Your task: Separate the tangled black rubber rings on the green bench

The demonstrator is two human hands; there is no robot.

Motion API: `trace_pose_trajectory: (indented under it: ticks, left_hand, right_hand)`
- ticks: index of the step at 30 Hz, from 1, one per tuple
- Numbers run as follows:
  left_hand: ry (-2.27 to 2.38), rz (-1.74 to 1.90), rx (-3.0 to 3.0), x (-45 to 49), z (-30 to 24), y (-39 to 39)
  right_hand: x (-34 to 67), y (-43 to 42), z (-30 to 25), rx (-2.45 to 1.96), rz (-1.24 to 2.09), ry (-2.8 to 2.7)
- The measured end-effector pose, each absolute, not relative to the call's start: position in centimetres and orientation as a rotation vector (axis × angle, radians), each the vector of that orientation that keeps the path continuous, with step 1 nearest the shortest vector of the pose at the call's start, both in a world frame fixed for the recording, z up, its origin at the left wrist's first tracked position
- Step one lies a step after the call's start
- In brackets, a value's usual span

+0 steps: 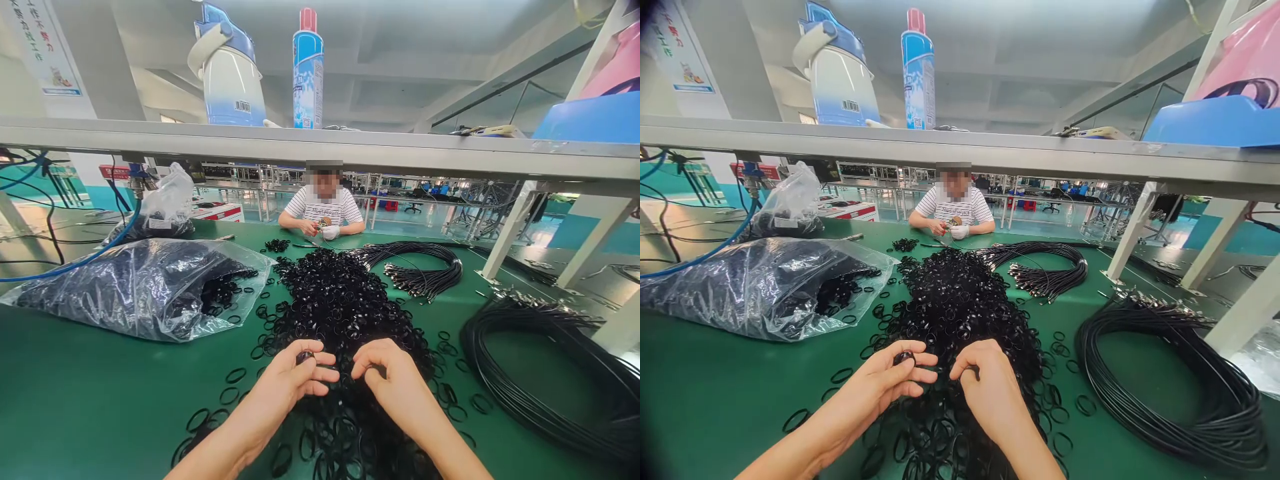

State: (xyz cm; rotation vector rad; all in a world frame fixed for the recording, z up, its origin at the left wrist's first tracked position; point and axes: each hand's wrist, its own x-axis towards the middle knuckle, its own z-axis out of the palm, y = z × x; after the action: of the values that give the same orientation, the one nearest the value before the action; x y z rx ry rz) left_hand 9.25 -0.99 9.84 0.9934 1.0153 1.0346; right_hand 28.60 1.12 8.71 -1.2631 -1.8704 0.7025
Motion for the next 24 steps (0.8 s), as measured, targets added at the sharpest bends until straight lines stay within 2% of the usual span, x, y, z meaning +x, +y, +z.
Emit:
trace_pose_trajectory:
  ticks: [4, 9, 18, 24]
  left_hand:
    - [1.032, 1.003, 1.114, 9.4, 10.3, -1.2]
    - [1.274, 0.956, 1.391, 9.3, 10.3, -1.1]
    - [1.065, 0.982, 1.316, 10.1, 9.6, -1.4]
    - [1.19, 1.029, 1.272, 9.8, 10.2, -1.0]
  right_hand:
    - [28.6, 0.9, 9.4, -1.281, 0.669, -1.955]
    - [28.3, 0.6, 10.0, -1.32, 0.845, -1.82]
    - [26.7, -0.4, 10.3, -1.22, 0.967, -1.734]
    - [27.6, 0.5, 9.9, -1.262, 0.889, -1.651]
